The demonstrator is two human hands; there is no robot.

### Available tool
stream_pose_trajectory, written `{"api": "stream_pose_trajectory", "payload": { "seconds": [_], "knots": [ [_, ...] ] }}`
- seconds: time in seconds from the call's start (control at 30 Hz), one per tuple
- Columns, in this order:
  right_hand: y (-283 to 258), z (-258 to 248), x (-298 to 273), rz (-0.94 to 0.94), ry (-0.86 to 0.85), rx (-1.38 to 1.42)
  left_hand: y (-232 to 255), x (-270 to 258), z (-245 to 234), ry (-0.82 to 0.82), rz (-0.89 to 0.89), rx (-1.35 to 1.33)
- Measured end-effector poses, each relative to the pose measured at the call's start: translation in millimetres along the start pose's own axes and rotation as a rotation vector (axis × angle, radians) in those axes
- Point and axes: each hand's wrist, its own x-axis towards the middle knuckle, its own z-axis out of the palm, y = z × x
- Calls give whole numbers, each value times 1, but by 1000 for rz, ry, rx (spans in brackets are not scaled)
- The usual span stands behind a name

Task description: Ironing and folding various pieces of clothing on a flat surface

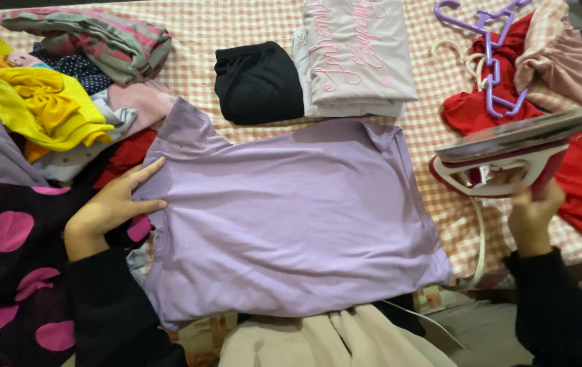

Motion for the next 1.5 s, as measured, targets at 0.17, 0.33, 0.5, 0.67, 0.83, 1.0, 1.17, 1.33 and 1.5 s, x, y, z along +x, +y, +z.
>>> {"api": "stream_pose_trajectory", "payload": {
  "seconds": [0.17, 0.33, 0.5, 0.67, 0.83, 1.0, 1.17, 1.33, 1.5],
  "knots": [
    [-67, 40, -6, -12, 43, 13, 0, 0, 0, 10, 16, 5],
    [-89, 52, -2, 6, 33, 108, 11, -1, 2, 24, -24, 3],
    [-42, 35, -10, -116, 53, -193, 21, 1, 2, 165, 56, -21],
    [-22, 35, -9, -349, 92, -320, 25, 6, 9, 284, 99, 63],
    [-106, 62, 20, -678, 177, -379, 43, 9, 13, 366, 173, 121],
    [-210, 126, 35, -795, -254, -492, 63, 7, 17, 508, 274, 53],
    [-198, 207, 61, -209, -551, -607, 59, 7, 15, 528, 310, 22],
    [-154, 257, 82, 7, -647, -789, 57, 7, 15, 512, 309, 9],
    [-163, 243, 89, -13, -664, -790, 60, 3, 14, 587, 419, 81]
  ]
}}
